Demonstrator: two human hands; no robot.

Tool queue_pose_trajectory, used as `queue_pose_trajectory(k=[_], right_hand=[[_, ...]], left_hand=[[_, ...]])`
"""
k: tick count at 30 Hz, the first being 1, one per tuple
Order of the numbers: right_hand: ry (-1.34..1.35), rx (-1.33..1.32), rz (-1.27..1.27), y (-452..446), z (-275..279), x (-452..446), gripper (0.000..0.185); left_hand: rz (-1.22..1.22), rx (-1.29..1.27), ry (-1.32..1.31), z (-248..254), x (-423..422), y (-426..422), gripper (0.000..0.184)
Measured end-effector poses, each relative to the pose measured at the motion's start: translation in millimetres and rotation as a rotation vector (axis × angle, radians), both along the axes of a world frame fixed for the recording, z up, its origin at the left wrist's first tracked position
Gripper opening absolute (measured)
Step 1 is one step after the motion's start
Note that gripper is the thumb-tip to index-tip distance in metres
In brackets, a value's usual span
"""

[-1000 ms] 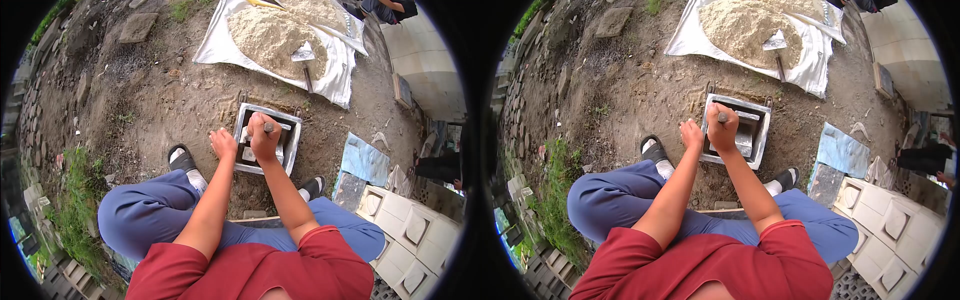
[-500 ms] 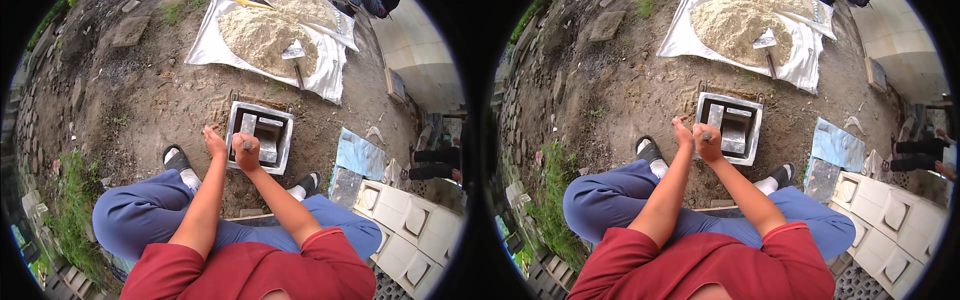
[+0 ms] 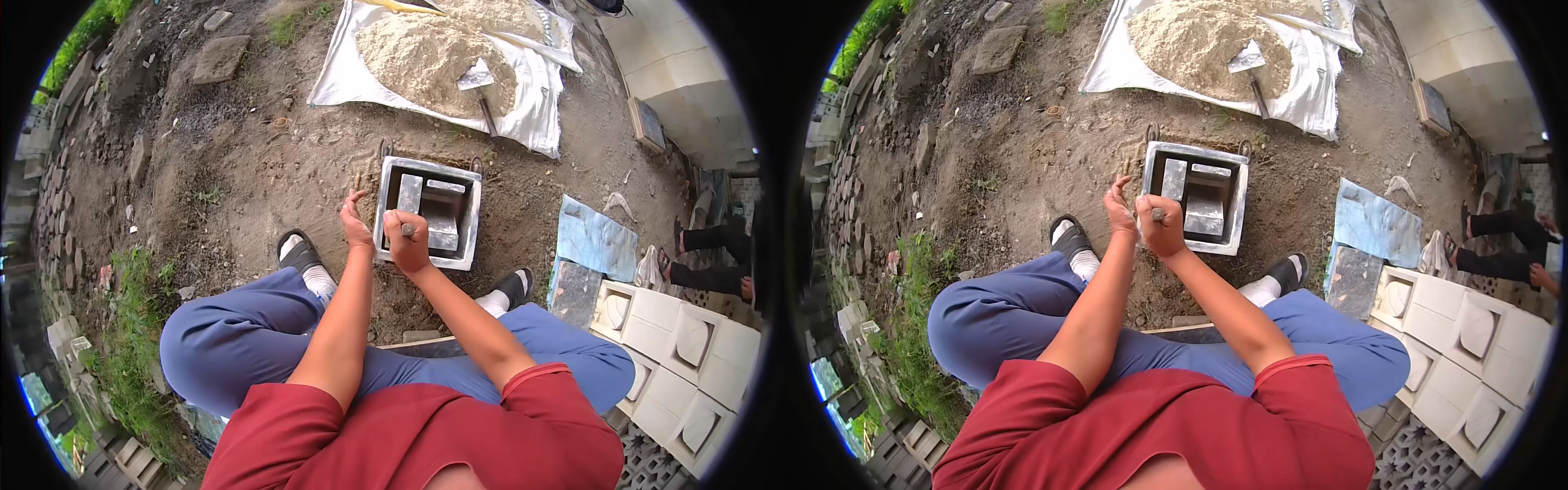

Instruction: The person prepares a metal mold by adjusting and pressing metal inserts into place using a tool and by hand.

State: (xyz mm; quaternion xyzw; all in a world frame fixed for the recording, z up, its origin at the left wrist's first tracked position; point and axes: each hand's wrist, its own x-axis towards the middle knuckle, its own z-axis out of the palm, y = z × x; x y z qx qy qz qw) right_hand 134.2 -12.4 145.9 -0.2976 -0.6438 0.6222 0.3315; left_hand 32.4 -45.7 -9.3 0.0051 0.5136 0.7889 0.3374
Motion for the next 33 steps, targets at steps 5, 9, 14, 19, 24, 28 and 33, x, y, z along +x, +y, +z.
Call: queue_pose_trajectory(k=[5,9,14,19,24,28,33], right_hand=[[0.049,0.207,0.052,-5.5,16.5,3.0,0.037],[-0.026,0.190,0.182,-2.9,-11.7,-0.3,0.032],[0.143,0.407,0.222,-24.9,4.2,6.2,0.032],[0.035,0.131,0.075,12.6,2.4,8.0,0.042],[0.148,-0.076,0.068,38.7,39.2,11.8,0.044],[0.306,-0.134,0.027,53.1,55.1,10.3,0.046],[0.334,-0.173,0.002,60.6,58.3,2.0,0.046]], left_hand=[[-0.009,0.088,0.009,-27.7,-9.8,0.5,0.062],[0.135,0.024,-0.002,-54.9,-20.6,0.3,0.062],[0.166,0.164,-0.205,-30.5,-12.6,-10.6,0.069],[0.032,0.359,-0.452,-5.6,-15.3,-19.0,0.075],[-0.348,0.086,-0.200,19.9,-40.9,24.2,0.073],[-0.747,-0.332,0.459,44.7,-95.6,69.1,0.054],[-1.278,-0.721,1.220,152.4,-145.9,82.3,0.044]])
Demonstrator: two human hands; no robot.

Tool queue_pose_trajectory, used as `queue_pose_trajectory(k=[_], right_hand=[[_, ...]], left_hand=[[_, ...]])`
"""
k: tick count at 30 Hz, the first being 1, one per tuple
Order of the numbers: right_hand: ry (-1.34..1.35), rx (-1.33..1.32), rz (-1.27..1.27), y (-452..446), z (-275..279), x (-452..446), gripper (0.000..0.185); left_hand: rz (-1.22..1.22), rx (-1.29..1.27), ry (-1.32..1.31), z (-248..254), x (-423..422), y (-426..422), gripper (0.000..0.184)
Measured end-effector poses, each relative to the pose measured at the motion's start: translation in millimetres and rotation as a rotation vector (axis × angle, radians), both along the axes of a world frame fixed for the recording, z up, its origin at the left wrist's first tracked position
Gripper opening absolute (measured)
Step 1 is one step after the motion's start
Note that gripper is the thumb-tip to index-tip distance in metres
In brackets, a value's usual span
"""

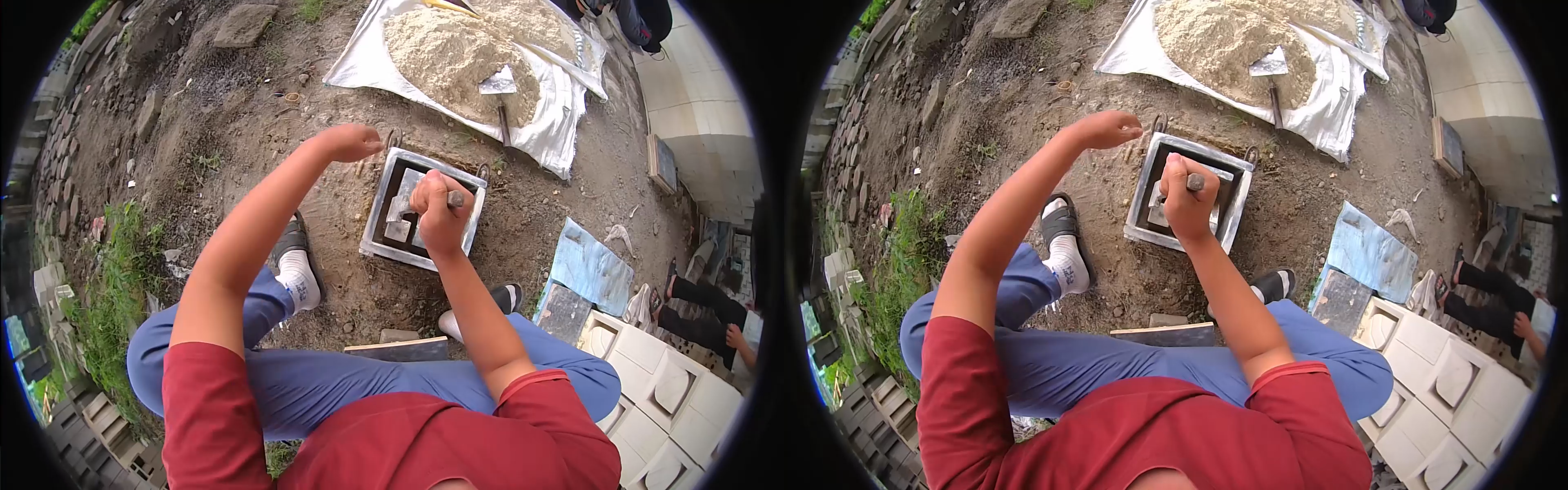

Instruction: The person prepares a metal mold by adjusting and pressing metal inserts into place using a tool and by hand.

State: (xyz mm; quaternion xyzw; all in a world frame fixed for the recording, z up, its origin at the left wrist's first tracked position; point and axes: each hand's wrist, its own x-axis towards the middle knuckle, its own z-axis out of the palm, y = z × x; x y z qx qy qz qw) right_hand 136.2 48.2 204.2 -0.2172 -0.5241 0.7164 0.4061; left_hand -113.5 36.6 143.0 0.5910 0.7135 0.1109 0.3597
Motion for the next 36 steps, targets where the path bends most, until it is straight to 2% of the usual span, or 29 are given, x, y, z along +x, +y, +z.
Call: queue_pose_trajectory(k=[2,6,8,10,12,14,15,16,19,20,22,25,27,28,33,36], right_hand=[[-0.102,0.137,0.016,-1.9,-3.0,-5.9,0.045],[-0.178,0.109,0.030,-8.5,-35.1,-21.7,0.044],[-0.205,0.110,0.021,-14.2,-35.3,-24.4,0.045],[-0.212,0.180,-0.002,-21.3,-32.0,-25.7,0.046],[-0.225,0.174,0.005,-27.7,-27.7,-23.9,0.046],[-0.226,0.224,-0.021,-33.3,-34.7,-23.7,0.044],[-0.228,0.266,-0.059,-37.8,-48.3,-23.7,0.041],[-0.294,0.448,-0.076,-37.8,-83.8,-21.9,0.046],[-0.281,0.384,-0.096,-31.5,-90.5,-29.4,0.046],[-0.233,0.264,-0.098,-32.4,-88.6,-27.3,0.045],[-0.170,0.134,-0.076,-29.7,-60.6,-29.0,0.046],[-0.167,0.145,-0.070,-36.9,-40.8,-26.5,0.045],[-0.227,0.310,-0.095,-43.3,-68.3,-22.9,0.044],[-0.314,0.465,-0.102,-43.3,-106.5,-19.2,0.043],[-0.174,0.035,-0.096,-41.0,-62.5,-28.6,0.044],[-0.172,0.033,-0.036,-50.2,-31.2,-23.8,0.045]], left_hand=[[-0.135,-0.015,0.154,31.2,-12.9,-5.0,0.040],[-0.256,-0.046,0.204,80.1,-21.3,-31.3,0.035],[-0.239,-0.031,0.197,69.8,-18.2,-48.1,0.033],[0.014,-0.079,-0.058,37.1,-5.9,-71.1,0.035],[0.122,-0.145,-0.350,-20.3,7.8,-94.0,0.037],[0.359,-0.242,-0.565,-45.1,37.5,-113.5,0.036],[0.499,-0.251,-0.686,-56.4,51.9,-120.1,0.036],[0.636,-0.260,-0.807,-68.8,63.7,-123.6,0.036],[0.611,-0.225,-0.820,-88.9,73.6,-118.7,0.034],[0.564,-0.213,-0.840,-94.0,77.7,-118.4,0.033],[0.635,-0.194,-0.863,-97.7,72.6,-110.0,0.032],[0.652,-0.266,-0.894,-95.6,71.3,-108.7,0.028],[0.652,-0.279,-0.910,-93.7,70.1,-107.0,0.026],[0.659,-0.291,-0.922,-93.3,69.9,-105.3,0.023],[0.660,-0.321,-0.920,-100.6,74.4,-92.7,0.018],[0.661,-0.317,-0.927,-108.9,72.7,-91.6,0.019]])
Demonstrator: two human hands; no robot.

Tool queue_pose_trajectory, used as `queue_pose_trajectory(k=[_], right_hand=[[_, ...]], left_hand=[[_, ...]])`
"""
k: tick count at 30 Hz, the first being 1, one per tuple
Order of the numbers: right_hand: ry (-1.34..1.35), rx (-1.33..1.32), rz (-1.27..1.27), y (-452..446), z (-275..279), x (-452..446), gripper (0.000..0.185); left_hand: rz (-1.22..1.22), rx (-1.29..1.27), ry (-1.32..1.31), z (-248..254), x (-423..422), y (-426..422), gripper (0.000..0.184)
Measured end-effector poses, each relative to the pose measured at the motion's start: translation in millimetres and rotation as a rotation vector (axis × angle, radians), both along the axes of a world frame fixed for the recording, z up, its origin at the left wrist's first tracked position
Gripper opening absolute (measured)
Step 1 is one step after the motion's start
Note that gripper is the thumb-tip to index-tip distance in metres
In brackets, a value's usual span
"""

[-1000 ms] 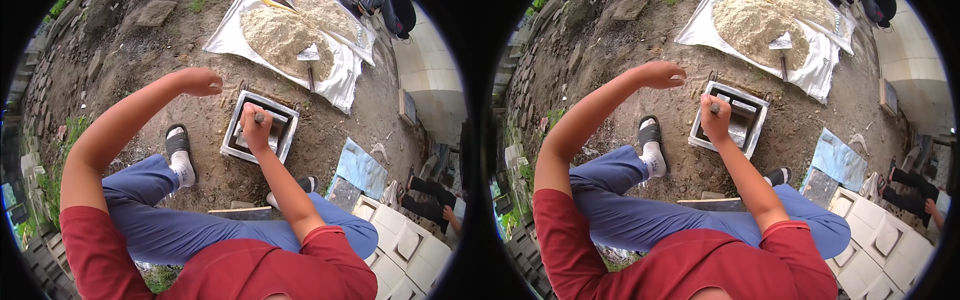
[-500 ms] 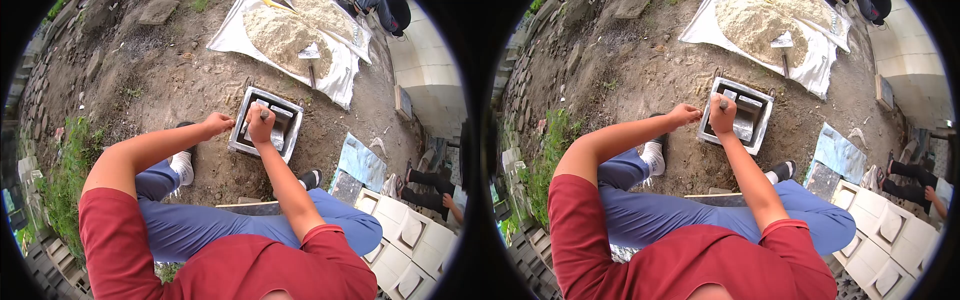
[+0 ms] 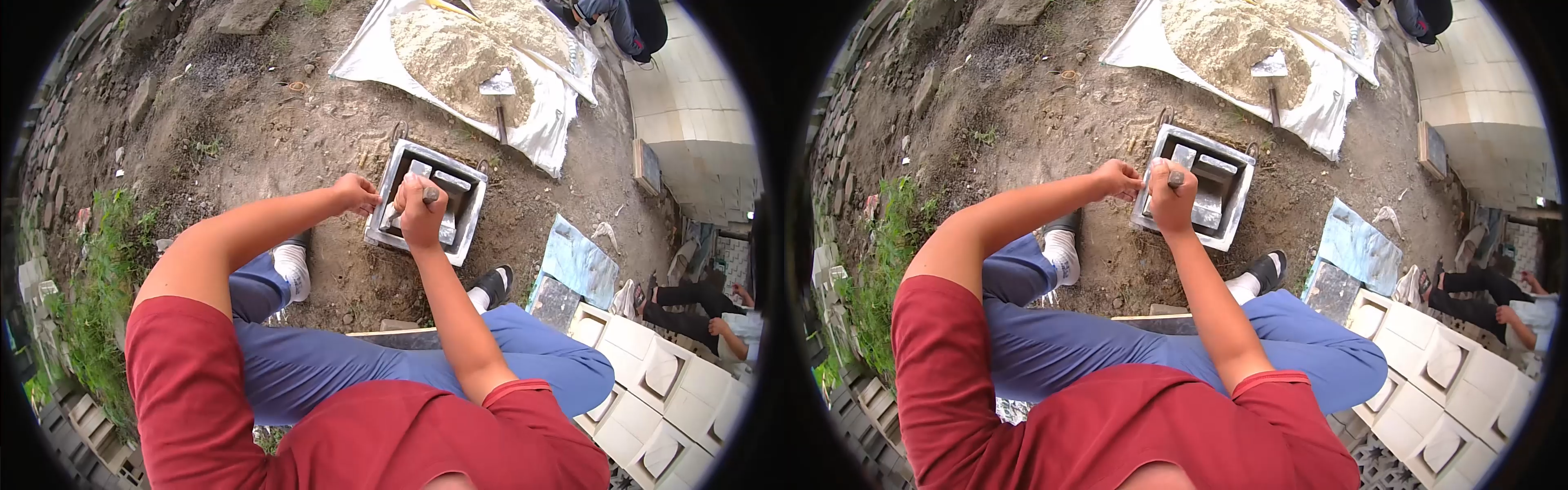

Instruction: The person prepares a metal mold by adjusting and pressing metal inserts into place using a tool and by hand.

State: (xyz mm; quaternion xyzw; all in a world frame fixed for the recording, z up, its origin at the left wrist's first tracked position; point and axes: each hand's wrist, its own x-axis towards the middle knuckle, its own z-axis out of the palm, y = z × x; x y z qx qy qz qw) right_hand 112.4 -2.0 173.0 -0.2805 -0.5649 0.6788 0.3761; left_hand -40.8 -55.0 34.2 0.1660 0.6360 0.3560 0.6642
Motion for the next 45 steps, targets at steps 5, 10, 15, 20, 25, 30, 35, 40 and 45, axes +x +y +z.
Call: queue_pose_trajectory(k=[5,10,15,20,25,30,35,40,45], right_hand=[[-0.167,0.338,0.105,-4.2,-43.1,1.2,0.042],[-0.171,0.205,0.109,7.3,-14.4,-5.1,0.043],[-0.146,0.199,0.051,23.1,-4.3,-12.4,0.041],[-0.213,0.321,0.098,15.5,2.0,-19.9,0.042],[-0.252,0.401,0.155,9.2,-12.2,-20.2,0.043],[-0.136,0.146,0.148,15.3,-43.1,-4.0,0.039],[-0.144,0.200,0.113,10.3,-16.2,-3.3,0.044],[-0.086,0.421,0.034,4.8,-54.5,-2.8,0.044],[0.083,-0.002,0.014,18.6,-21.5,-4.7,0.040]], left_hand=[[0.014,0.024,-0.021,6.4,-7.8,7.6,0.020],[-0.061,0.040,-0.016,-10.6,-10.2,8.6,0.021],[-0.051,0.007,0.018,-6.0,-10.0,11.9,0.023],[-0.104,0.043,0.062,3.0,-12.4,12.9,0.020],[-0.088,0.036,0.013,8.3,-11.9,5.9,0.019],[-0.077,0.007,0.020,8.0,-10.4,6.9,0.020],[-0.088,0.017,0.014,-0.1,-11.6,5.6,0.020],[-0.094,0.033,-0.012,3.3,-13.9,6.6,0.021],[-0.110,0.015,-0.032,3.9,-18.3,6.7,0.020]])
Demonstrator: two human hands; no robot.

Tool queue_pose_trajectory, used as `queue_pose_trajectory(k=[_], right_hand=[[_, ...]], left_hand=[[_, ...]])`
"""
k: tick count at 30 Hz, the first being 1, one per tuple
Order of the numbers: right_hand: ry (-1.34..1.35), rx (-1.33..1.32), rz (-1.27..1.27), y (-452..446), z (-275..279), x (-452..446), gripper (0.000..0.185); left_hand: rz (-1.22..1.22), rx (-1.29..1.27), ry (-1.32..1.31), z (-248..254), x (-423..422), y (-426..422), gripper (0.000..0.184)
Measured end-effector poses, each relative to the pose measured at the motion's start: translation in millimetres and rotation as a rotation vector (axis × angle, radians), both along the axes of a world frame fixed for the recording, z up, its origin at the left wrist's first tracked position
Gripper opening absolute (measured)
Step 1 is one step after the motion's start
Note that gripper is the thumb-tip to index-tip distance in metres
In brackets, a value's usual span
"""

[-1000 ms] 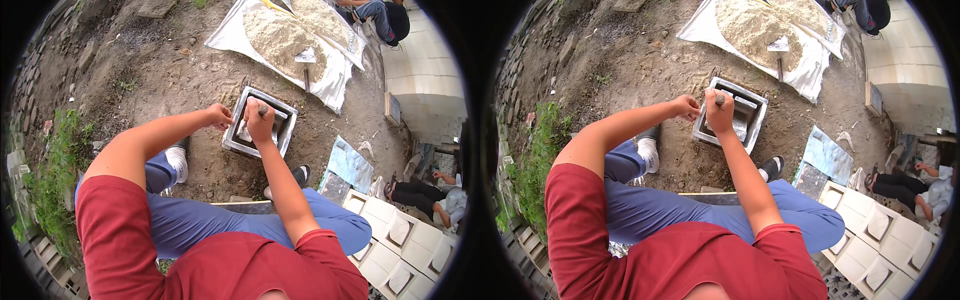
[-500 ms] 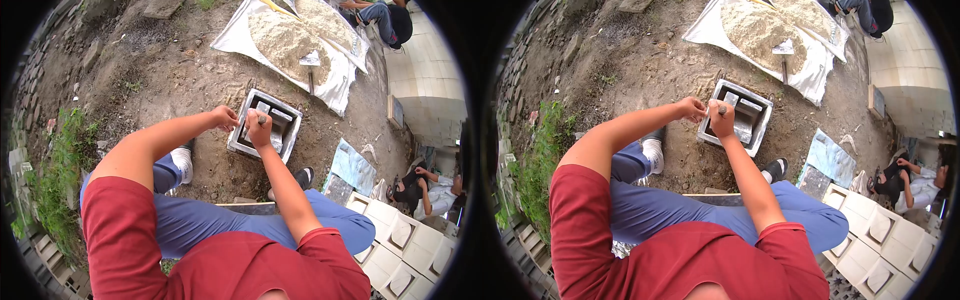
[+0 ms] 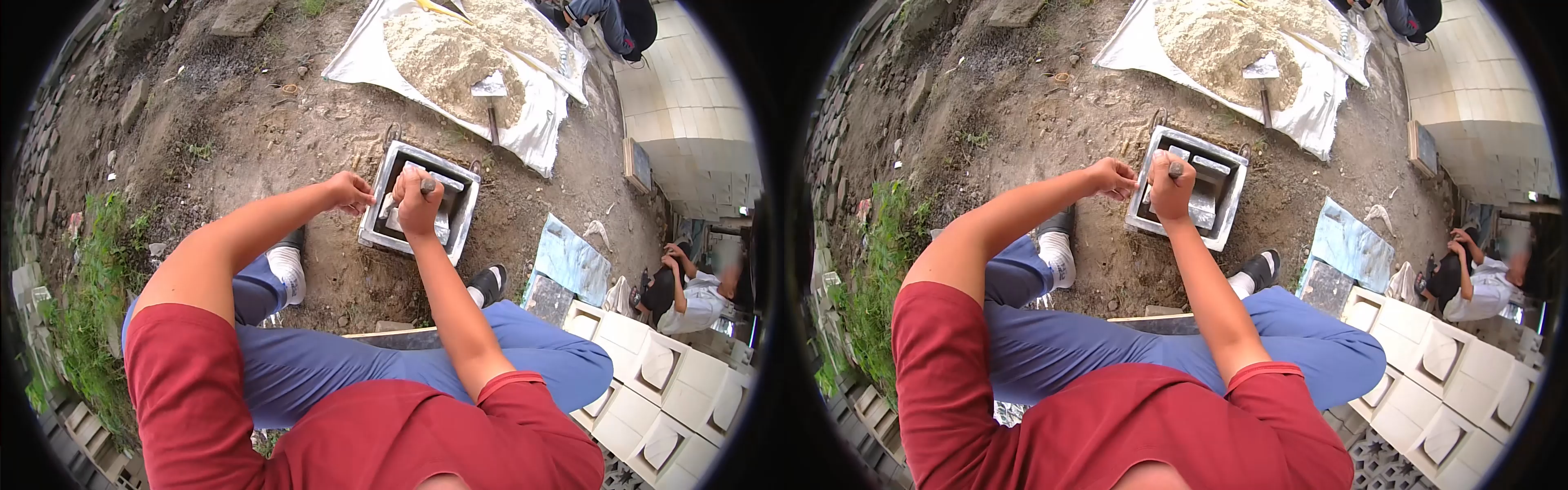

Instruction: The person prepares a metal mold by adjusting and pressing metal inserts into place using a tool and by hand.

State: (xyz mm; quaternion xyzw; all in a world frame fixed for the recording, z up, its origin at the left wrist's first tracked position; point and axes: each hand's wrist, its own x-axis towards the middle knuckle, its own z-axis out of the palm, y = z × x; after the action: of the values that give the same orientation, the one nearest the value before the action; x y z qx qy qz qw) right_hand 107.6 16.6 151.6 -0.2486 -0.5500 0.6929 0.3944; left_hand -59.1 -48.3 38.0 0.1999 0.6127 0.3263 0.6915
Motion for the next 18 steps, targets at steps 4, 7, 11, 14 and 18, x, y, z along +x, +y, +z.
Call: queue_pose_trajectory(k=[4,7,11,14,18], right_hand=[[-0.097,0.230,-0.013,-10.5,-27.3,11.8,0.044],[-0.134,0.121,-0.014,-5.9,-33.1,8.1,0.044],[-0.110,0.053,-0.031,-8.3,12.9,6.0,0.044],[-0.200,0.237,0.017,-22.6,-11.3,15.7,0.043],[-0.223,0.268,0.002,-24.6,-12.5,5.6,0.041]], left_hand=[[0.033,-0.041,-0.016,4.8,2.5,-1.9,0.020],[0.026,-0.047,-0.022,5.4,-2.2,3.6,0.019],[-0.066,-0.025,0.015,-0.4,-2.6,3.4,0.020],[0.006,-0.024,-0.007,3.3,0.0,1.9,0.019],[-0.050,0.005,0.059,5.4,-9.8,11.7,0.017]])
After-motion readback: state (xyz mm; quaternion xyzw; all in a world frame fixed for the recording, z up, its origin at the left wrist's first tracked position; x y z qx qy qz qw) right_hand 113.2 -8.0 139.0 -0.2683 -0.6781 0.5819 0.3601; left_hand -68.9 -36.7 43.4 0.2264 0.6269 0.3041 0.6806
